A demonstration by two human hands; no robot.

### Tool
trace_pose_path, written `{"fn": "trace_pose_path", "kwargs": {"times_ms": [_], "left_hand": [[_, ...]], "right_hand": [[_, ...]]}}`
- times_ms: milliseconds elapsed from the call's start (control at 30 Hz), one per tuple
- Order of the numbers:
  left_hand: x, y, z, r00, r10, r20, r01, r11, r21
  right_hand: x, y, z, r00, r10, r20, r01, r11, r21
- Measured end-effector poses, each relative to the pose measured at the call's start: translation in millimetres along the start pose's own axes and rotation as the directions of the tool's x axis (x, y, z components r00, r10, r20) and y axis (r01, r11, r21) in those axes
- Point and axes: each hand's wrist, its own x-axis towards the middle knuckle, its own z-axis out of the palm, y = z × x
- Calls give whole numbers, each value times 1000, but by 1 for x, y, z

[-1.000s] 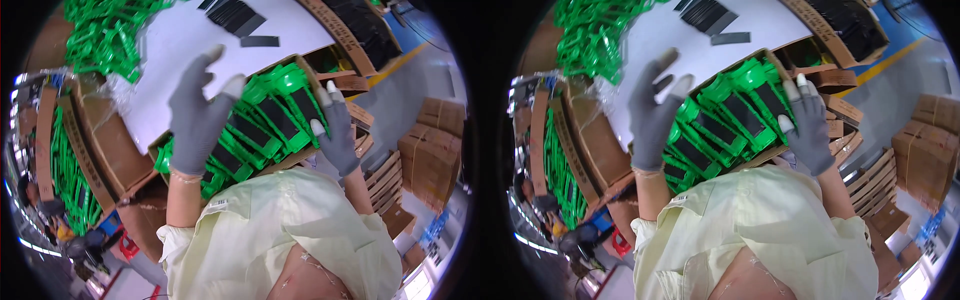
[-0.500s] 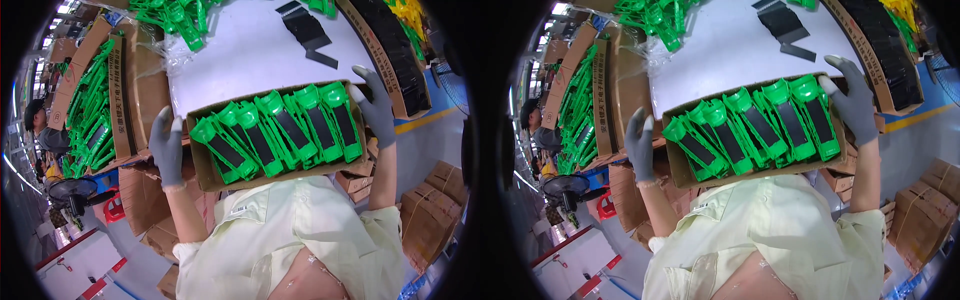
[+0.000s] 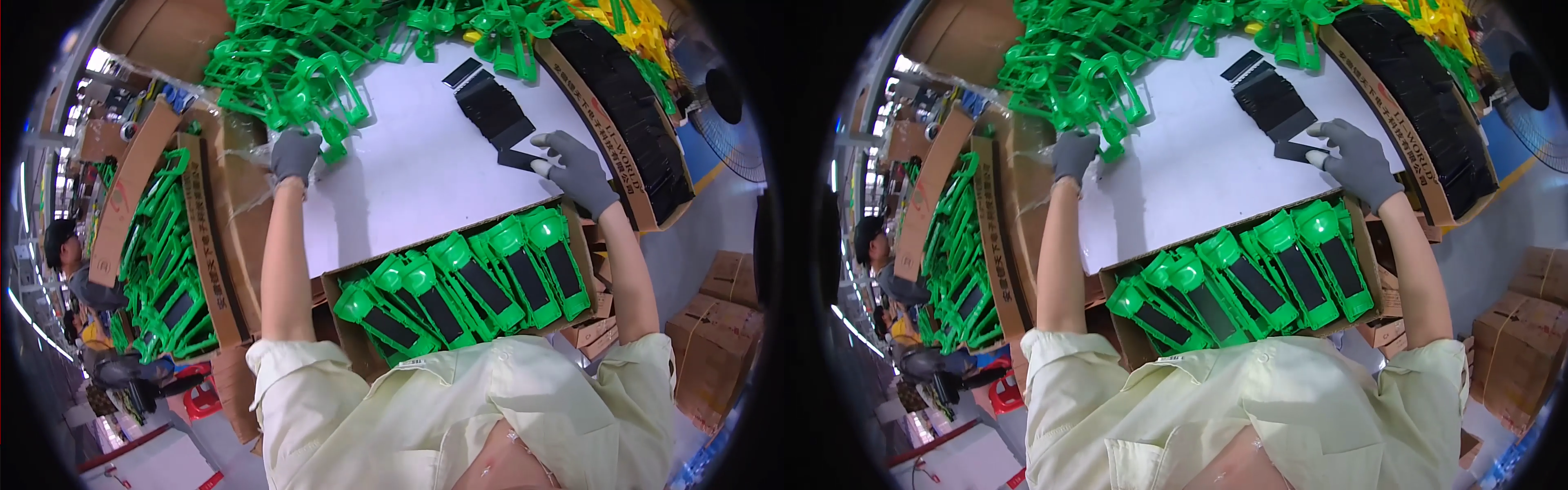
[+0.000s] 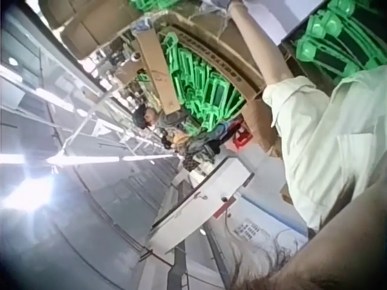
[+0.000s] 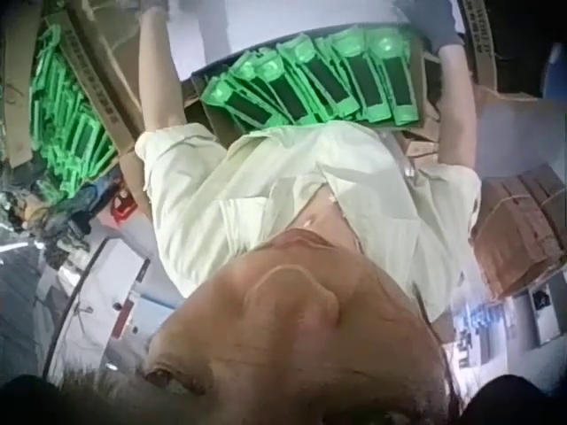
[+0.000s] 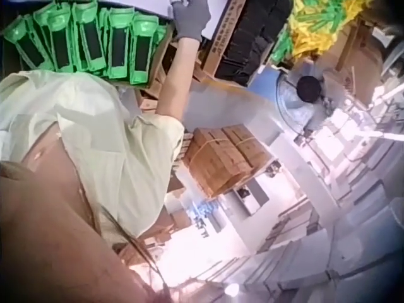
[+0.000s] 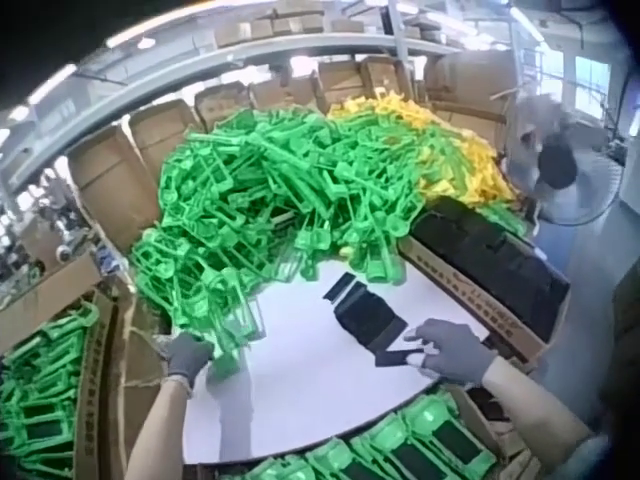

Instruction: Assembling black strips onto green plastic frames and organizing them into boxes.

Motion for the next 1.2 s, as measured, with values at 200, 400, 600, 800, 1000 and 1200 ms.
{"fn": "trace_pose_path", "kwargs": {"times_ms": [200, 400, 600, 800, 1000, 1200], "left_hand": [[-87, 56, 19, 846, 8, 533, 105, 978, -181], [-9, 14, 2, 992, 106, 66, -89, 971, -224], [33, 15, 28, 998, 39, 45, -37, 998, -41], [-40, 55, 19, 989, 150, -19, -146, 980, 138], [-105, 38, 23, 960, 264, 98, -281, 884, 373], [-132, 31, 30, 969, 239, 64, -238, 971, -13]], "right_hand": [[23, 11, 13, 993, 71, 91, -50, 976, -210], [25, 4, 20, 995, 61, 81, -35, 954, -297], [23, 13, 28, 1000, -6, 27, 12, 970, -242], [15, 22, 29, 998, 18, -59, -39, 921, -387], [11, 16, 27, 995, 71, -67, -94, 883, -460], [6, 26, 25, 999, 42, -5, -41, 949, -312]]}}
